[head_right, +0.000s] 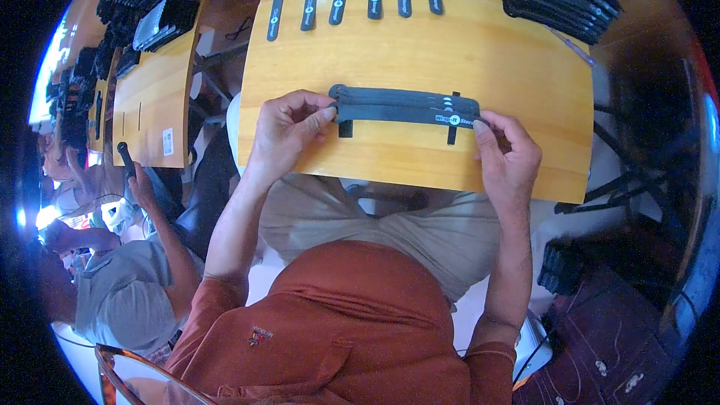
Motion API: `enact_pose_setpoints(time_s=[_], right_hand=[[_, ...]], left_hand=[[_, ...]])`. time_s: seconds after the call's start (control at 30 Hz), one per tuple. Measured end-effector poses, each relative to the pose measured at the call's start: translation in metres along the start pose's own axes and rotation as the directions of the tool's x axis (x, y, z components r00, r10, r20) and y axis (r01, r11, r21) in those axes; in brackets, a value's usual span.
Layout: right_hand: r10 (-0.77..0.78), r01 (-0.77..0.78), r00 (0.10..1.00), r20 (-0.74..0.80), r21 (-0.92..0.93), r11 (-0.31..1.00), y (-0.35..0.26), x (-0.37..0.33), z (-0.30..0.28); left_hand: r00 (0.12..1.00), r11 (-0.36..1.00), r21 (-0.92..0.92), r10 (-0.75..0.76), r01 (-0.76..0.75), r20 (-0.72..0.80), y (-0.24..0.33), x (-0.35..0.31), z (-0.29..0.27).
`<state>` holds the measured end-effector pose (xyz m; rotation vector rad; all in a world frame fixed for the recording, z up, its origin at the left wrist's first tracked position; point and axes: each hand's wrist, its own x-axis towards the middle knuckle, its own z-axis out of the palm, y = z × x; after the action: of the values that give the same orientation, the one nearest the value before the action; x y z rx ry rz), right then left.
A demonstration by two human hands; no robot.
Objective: Sorting and stacking black textile straps into a bundle at a workstation.
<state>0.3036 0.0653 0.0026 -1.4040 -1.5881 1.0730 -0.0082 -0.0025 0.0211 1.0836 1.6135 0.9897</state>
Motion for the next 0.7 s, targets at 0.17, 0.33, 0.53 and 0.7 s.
enact_pose_setpoints(time_s=[0.17,0.33,0.53,0.7], right_hand=[[-0.021,0.021,1.0,-0.014,-0.049,0.999,0.007,0.006,0.001],[0.04,-0.041,0.999,-0.004,-0.031,0.999,-0.005,0.007,0.004],[-0.085,0.084,0.996,-0.006,-0.073,0.994,0.005,0.006,0.002],[-0.142,0.142,0.99,0.001,-0.082,0.986,0.006,0.007,0.003]], left_hand=[[0.999,0.999,-0.017,-0.042,0.042,-0.029,-0.001,0.006,0.0],[0.998,0.998,0.047,-0.035,0.037,-0.044,-0.007,0.006,0.0],[0.999,0.997,0.074,-0.021,0.023,-0.026,-0.008,0.007,-0.001],[0.999,0.994,0.1,-0.038,0.04,-0.018,-0.01,0.006,-0.002]])
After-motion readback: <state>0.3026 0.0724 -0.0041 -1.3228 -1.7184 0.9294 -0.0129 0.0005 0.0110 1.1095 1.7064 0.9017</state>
